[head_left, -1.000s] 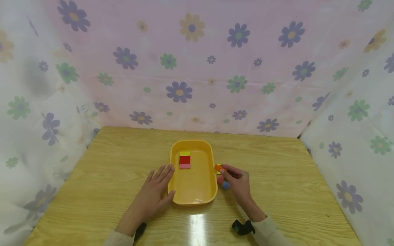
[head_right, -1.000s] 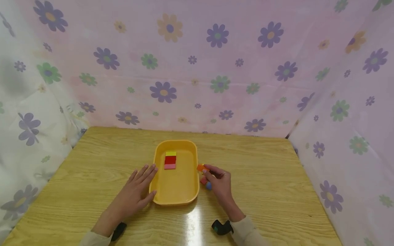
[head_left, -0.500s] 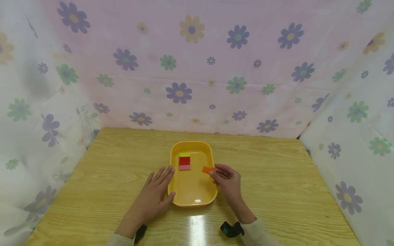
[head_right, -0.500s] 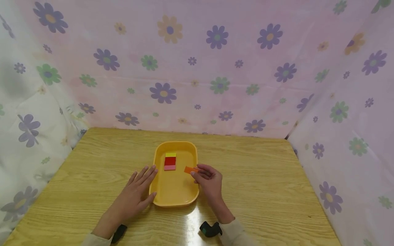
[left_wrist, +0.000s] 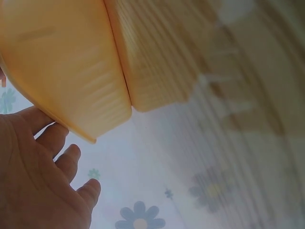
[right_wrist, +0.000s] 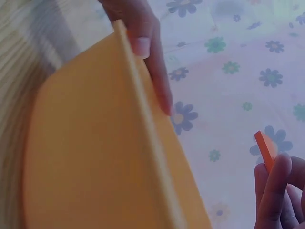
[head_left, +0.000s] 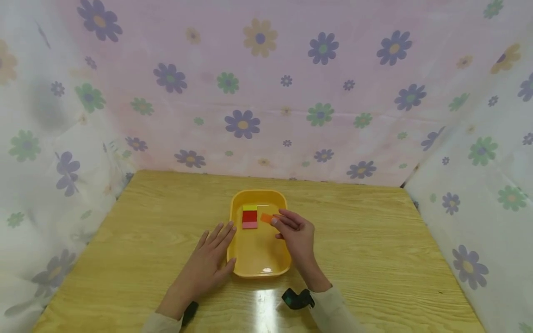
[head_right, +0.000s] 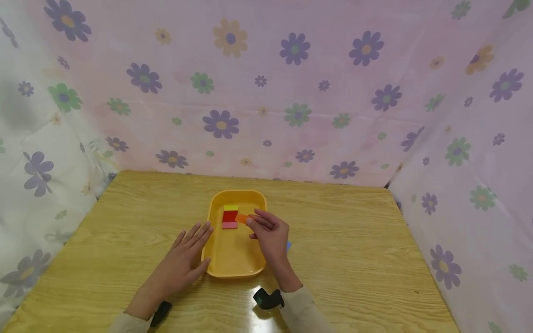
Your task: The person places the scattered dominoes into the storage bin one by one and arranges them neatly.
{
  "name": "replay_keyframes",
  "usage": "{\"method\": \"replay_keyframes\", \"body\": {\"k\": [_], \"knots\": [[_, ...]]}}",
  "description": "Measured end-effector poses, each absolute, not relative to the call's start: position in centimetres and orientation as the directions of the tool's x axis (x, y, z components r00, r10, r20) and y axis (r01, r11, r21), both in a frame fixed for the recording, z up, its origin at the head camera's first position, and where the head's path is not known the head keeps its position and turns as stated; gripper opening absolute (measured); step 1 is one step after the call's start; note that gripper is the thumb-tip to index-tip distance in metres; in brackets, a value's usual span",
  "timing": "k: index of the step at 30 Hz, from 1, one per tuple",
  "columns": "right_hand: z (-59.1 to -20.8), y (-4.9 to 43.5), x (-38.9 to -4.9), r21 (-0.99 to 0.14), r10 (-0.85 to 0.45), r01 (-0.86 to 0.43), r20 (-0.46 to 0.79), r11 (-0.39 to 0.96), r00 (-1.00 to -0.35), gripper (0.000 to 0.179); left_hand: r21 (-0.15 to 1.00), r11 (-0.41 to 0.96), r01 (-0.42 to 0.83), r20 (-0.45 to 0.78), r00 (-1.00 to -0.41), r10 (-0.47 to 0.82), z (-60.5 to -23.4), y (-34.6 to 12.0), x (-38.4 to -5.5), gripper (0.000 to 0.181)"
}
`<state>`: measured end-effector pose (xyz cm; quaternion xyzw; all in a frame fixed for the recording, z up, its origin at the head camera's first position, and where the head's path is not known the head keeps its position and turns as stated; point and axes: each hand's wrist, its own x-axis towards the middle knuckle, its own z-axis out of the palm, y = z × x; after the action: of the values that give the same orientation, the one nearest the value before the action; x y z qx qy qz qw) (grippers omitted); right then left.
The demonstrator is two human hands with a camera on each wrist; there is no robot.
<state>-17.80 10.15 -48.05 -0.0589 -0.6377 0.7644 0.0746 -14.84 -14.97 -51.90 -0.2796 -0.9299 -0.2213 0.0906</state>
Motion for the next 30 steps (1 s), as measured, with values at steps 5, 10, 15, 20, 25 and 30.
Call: {"method": "replay_keyframes", "body": {"k": [5, 10, 15, 20, 25, 30], "knots": [[-46.8, 9.5, -18.7, -0.981, 0.173, -0.059, 0.026, -0.186, -0.984, 0.028, 0.371, 0.745, 0.555, 0.278, -0.832, 0.481, -51.6, -14.9, -14.9, 0.072], [-46.2, 9.0, -20.1, -0.990, 0.152, -0.030, 0.009, -0.141, -0.988, 0.029, 0.376, 0.747, 0.548, 0.265, -0.836, 0.480, -51.4, -14.9, -14.8, 0.072], [-45.9, 8.6, -21.6, -0.999, 0.098, -0.015, 0.012, -0.038, -0.995, 0.026, 0.382, 0.751, 0.538, 0.253, -0.843, 0.475, -51.3, -15.0, -14.7, 0.072], [-46.1, 8.3, -23.1, -0.995, 0.032, -0.040, 0.043, 0.088, -0.999, 0.023, 0.387, 0.750, 0.536, 0.251, -0.844, 0.474, -51.4, -15.0, -14.8, 0.072], [-46.8, 7.7, -24.1, -0.967, -0.085, 0.021, -0.044, 0.252, -0.995, 0.035, 0.392, 0.750, 0.532, 0.247, -0.847, 0.472, -51.5, -15.0, -14.8, 0.071], [-48.0, 7.2, -24.5, -0.888, -0.168, 0.086, -0.179, 0.451, -0.969, 0.054, 0.385, 0.754, 0.531, 0.243, -0.847, 0.472, -51.4, -15.0, -14.8, 0.071]]}}
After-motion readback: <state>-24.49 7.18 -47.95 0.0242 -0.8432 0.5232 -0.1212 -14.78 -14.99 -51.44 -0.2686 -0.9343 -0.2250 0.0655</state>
